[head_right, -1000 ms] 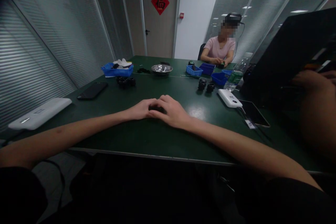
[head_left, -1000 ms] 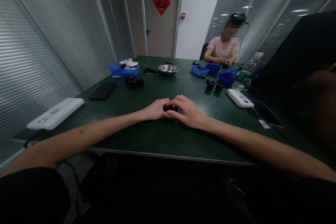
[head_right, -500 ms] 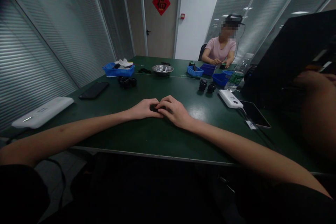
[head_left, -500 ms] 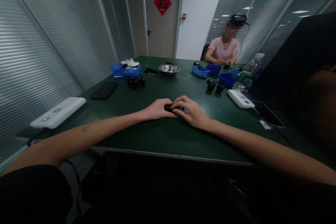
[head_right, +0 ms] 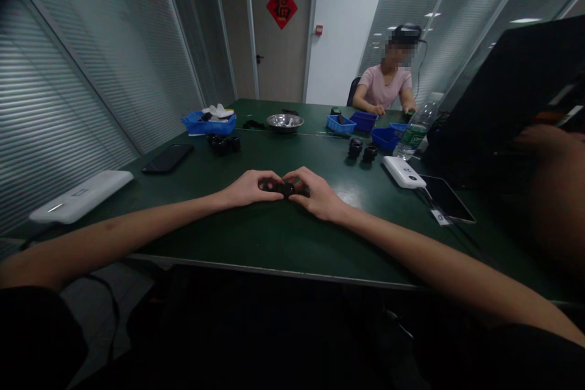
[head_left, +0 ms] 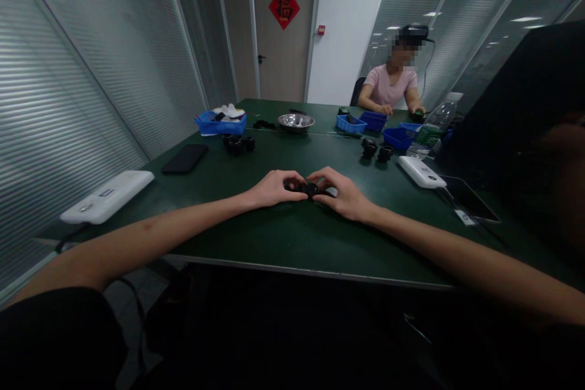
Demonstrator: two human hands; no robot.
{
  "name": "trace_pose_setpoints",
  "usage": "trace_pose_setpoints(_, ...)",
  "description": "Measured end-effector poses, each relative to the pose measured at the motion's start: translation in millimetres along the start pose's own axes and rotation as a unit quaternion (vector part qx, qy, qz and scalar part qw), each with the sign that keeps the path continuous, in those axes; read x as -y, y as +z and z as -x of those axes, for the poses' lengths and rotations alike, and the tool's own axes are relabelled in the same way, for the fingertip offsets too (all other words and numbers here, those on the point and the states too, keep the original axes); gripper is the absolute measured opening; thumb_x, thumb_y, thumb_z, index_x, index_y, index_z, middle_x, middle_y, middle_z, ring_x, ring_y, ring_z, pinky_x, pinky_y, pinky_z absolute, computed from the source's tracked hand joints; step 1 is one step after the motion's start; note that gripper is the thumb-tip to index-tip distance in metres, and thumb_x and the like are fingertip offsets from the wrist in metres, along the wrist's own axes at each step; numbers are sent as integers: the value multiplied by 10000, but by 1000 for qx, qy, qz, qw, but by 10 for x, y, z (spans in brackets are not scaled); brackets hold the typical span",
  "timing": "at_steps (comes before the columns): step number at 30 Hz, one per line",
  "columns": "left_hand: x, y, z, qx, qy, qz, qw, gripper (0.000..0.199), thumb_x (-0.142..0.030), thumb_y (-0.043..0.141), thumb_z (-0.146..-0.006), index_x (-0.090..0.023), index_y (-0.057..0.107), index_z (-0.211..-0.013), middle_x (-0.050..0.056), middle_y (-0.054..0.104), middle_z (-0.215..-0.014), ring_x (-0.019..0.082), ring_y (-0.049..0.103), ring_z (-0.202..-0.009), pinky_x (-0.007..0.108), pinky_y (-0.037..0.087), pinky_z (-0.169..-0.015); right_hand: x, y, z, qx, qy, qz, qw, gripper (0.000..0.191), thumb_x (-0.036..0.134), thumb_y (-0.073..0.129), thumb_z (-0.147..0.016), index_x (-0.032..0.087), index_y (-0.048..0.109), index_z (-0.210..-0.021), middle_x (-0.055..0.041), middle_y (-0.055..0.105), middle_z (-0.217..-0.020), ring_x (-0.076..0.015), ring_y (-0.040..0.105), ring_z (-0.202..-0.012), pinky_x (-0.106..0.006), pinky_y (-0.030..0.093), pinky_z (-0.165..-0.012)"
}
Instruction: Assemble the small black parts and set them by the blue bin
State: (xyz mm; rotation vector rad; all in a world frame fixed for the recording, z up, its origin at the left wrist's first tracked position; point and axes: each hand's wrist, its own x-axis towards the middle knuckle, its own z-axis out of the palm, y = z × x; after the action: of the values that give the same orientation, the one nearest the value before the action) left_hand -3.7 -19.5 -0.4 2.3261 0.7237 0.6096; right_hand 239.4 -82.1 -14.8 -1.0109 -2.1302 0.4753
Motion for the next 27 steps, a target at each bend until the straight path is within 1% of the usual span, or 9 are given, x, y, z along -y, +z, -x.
trace_pose_setpoints(5,20,0,13,3,22,-21,1000,440,-474,758,-827,-149,740,-1123,53,693,-952,167,556,-782,279,402,-697,65,-7,5,2,13,24,1000,583,267,768,-851,245,537,-1386,-82,672,-1197,-255,682,-1067,-465,569,-950)
trace_pose_setpoints(7,15,-4,22,5,25,-18,1000,433,-476,755,-833,-152,740,-1121,50,683,-940,171,567,-794,281,409,-704,94,-20,7,-8,33,37,999,525,327,745,-879,232,565,-1363,-86,690,-1178,-258,683,-1059,-458,571,-931)
trace_pose_setpoints(10,-4,-14,38,5,27,-8,1000,428,-476,759,-833,-159,739,-1120,43,671,-932,175,582,-814,283,422,-717,114,-39,1,5,60,56,997,280,391,645,-959,211,681,-1169,-73,733,-1082,-238,697,-974,-420,570,-870)
trace_pose_setpoints(12,-17,-19,43,5,25,-9,1000,423,-471,762,-828,-160,739,-1114,43,668,-934,176,582,-814,285,423,-716,108,-43,-7,16,58,60,996,232,395,634,-969,209,710,-1085,-61,743,-1048,-221,697,-920,-391,565,-828)
trace_pose_setpoints(15,-18,-16,36,2,25,-16,1000,407,-461,766,-823,-153,745,-1087,44,661,-931,168,563,-789,282,412,-698,81,-34,-14,5,27,54,998,222,365,703,-921,208,700,-1077,-60,725,-1067,-213,687,-910,-363,565,-792)
trace_pose_setpoints(19,15,-4,20,3,35,-29,999,398,-454,760,-828,-155,754,-1091,41,655,-922,157,542,-760,280,398,-681,62,-26,-3,4,-10,63,998,275,338,748,-879,207,675,-1111,-73,696,-1120,-233,672,-1002,-385,565,-852)
trace_pose_setpoints(23,37,-2,23,-9,36,-18,999,416,-466,761,-825,-162,751,-1109,37,654,-904,162,559,-771,281,407,-684,84,-55,19,22,43,98,994,342,410,697,-925,219,663,-1206,-78,718,-1161,-257,682,-1037,-443,550,-910)
trace_pose_setpoints(25,36,-5,28,-11,31,-14,999,438,-486,765,-817,-163,751,-1114,35,657,-894,163,558,-764,280,398,-673,104,-71,22,33,59,96,993,307,421,653,-958,227,681,-1195,-70,733,-1147,-252,691,-1020,-439,553,-903)
trace_pose_setpoints(27,29,-8,31,-8,18,-14,1000,466,-507,773,-805,-161,751,-1116,33,661,-881,160,547,-743,279,383,-660,129,-75,14,35,50,75,995,293,403,648,-966,230,688,-1199,-65,735,-1145,-237,696,-988,-410,568,-862)
